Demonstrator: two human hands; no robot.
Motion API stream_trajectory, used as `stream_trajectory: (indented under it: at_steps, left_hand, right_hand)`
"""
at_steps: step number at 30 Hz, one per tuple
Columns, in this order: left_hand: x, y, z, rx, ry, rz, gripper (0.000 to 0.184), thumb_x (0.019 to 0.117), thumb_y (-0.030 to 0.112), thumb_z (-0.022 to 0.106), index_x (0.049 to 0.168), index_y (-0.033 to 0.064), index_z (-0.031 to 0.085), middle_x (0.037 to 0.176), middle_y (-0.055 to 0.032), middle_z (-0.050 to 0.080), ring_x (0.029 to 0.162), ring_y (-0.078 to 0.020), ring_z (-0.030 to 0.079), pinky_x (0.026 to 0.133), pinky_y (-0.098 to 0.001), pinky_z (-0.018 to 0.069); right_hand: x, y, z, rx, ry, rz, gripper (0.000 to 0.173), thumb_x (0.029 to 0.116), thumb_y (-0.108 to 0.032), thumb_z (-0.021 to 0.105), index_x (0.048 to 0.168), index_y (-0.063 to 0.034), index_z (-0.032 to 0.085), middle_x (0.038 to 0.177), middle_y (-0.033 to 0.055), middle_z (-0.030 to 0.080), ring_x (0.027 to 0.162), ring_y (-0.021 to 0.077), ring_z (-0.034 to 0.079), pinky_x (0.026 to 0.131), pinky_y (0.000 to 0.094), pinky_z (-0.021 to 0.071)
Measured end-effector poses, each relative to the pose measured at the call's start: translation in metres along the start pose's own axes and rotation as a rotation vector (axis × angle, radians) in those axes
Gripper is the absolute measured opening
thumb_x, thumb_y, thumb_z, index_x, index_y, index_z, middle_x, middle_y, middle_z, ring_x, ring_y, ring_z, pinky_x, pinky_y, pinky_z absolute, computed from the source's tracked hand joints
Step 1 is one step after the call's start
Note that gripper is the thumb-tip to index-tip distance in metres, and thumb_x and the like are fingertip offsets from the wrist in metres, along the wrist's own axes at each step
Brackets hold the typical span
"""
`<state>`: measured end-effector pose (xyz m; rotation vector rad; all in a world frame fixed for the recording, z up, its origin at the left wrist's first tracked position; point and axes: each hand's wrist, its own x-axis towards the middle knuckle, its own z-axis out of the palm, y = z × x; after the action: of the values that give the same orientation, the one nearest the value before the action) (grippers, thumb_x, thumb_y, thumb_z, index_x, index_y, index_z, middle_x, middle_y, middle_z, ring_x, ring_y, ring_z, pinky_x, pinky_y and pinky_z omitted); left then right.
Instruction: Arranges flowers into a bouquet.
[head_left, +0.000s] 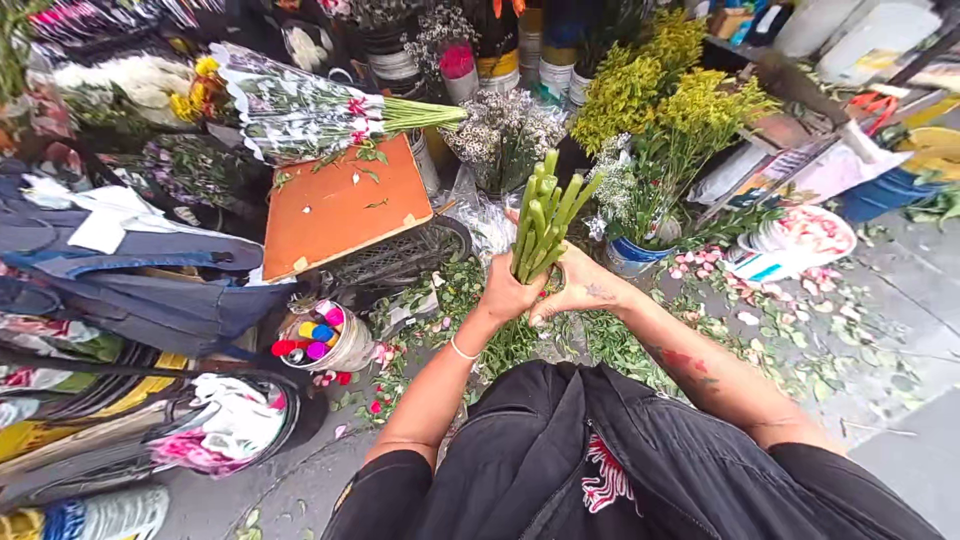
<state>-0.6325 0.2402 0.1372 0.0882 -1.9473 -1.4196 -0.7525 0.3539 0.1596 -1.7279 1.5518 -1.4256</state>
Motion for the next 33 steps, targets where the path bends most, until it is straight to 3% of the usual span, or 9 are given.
stream_trajectory:
  at_steps: [5,8,10,13,17,22,25,29,33]
  left_hand:
    - [-0.012,0.000,-0.002,-0.086,-0.371,-0.038,0.021,0.0797,0.004,0.072,0.096,-0.0085,0.065,0.083,0.0008,0.069,0.078,0.0069,0.063,0.076,-0.0130,0.0534]
    - [-0.014,-0.010,-0.011,-0.030,-0.369,-0.124,0.023,0.0847,0.009,0.070,0.101,-0.0064,0.065,0.084,0.0010,0.067,0.076,0.0051,0.062,0.072,-0.0136,0.0534]
    - [-0.010,-0.010,-0.010,0.077,-0.352,-0.192,0.027,0.0850,0.012,0.070,0.104,-0.0064,0.066,0.085,-0.0013,0.068,0.074,0.0045,0.062,0.071,-0.0145,0.0529]
    - [-0.001,-0.012,-0.009,0.198,-0.379,-0.261,0.031,0.0862,0.011,0.069,0.111,-0.0078,0.066,0.090,-0.0076,0.069,0.079,-0.0010,0.062,0.078,-0.0204,0.0526]
    - [0.005,-0.018,0.003,0.360,-0.498,-0.305,0.043,0.0887,0.011,0.068,0.128,-0.0051,0.063,0.105,-0.0183,0.072,0.095,-0.0206,0.069,0.091,-0.0391,0.0544]
    - [0.022,-0.032,0.017,0.500,-0.479,-0.361,0.052,0.0873,0.018,0.070,0.137,0.0028,0.061,0.113,-0.0192,0.072,0.107,-0.0305,0.069,0.096,-0.0519,0.0523]
    - [0.038,-0.017,-0.016,0.477,-0.423,-0.396,0.041,0.0895,0.014,0.068,0.127,-0.0017,0.063,0.106,-0.0161,0.071,0.097,-0.0217,0.068,0.092,-0.0419,0.0534]
    - [0.022,0.017,-0.012,0.322,-0.535,-0.280,0.036,0.0886,0.010,0.068,0.122,-0.0039,0.066,0.099,-0.0132,0.072,0.086,-0.0121,0.067,0.084,-0.0317,0.0545]
    - [0.012,0.017,0.013,0.247,-0.606,-0.270,0.034,0.0880,0.008,0.068,0.119,-0.0045,0.068,0.097,-0.0124,0.072,0.084,-0.0085,0.067,0.081,-0.0275,0.0545]
  right_hand:
    - [-0.012,0.003,-0.051,-0.013,-0.155,-0.033,0.093,0.0732,-0.033,0.088,0.147,0.0042,0.047,0.155,0.0151,0.047,0.140,0.0173,0.048,0.116,0.0319,0.0418]
    - [-0.032,0.006,-0.095,0.287,0.441,0.091,0.045,0.0995,0.002,0.050,0.144,-0.0045,0.054,0.148,0.0060,0.056,0.113,0.0181,0.070,0.092,0.0333,0.0616]
    - [-0.037,-0.013,-0.093,0.600,0.736,0.307,0.034,0.1112,-0.025,0.041,0.120,-0.0079,0.069,0.110,0.0007,0.076,0.082,0.0113,0.075,0.071,0.0244,0.0624]
    - [-0.052,-0.036,-0.077,0.559,0.364,0.346,0.070,0.0890,-0.064,0.065,0.128,-0.0059,0.067,0.121,0.0077,0.075,0.110,0.0188,0.072,0.096,0.0341,0.0591]
    - [-0.024,-0.073,-0.104,-0.598,-0.015,0.045,0.119,0.0686,-0.079,0.071,0.161,-0.0130,0.033,0.162,0.0053,0.041,0.147,0.0191,0.041,0.122,0.0442,0.0324]
    - [-0.046,-0.063,-0.035,-0.929,-0.413,-0.587,0.042,0.1031,-0.009,0.053,0.144,-0.0195,0.058,0.144,0.0052,0.063,0.116,0.0229,0.067,0.099,0.0499,0.0442]
    - [-0.101,-0.001,-0.044,-0.811,-0.506,-0.233,0.037,0.0938,0.004,0.049,0.117,-0.0097,0.075,0.115,0.0064,0.076,0.088,0.0256,0.072,0.085,0.0489,0.0497]
    - [-0.069,0.043,-0.117,-0.664,0.060,0.395,0.036,0.1032,-0.009,0.045,0.127,0.0000,0.070,0.114,0.0231,0.073,0.104,0.0409,0.071,0.092,0.0621,0.0495]
    - [-0.023,0.021,-0.085,0.326,0.938,0.300,0.019,0.1020,-0.009,0.059,0.111,-0.0055,0.075,0.089,0.0004,0.076,0.069,0.0025,0.067,0.068,0.0155,0.0549]
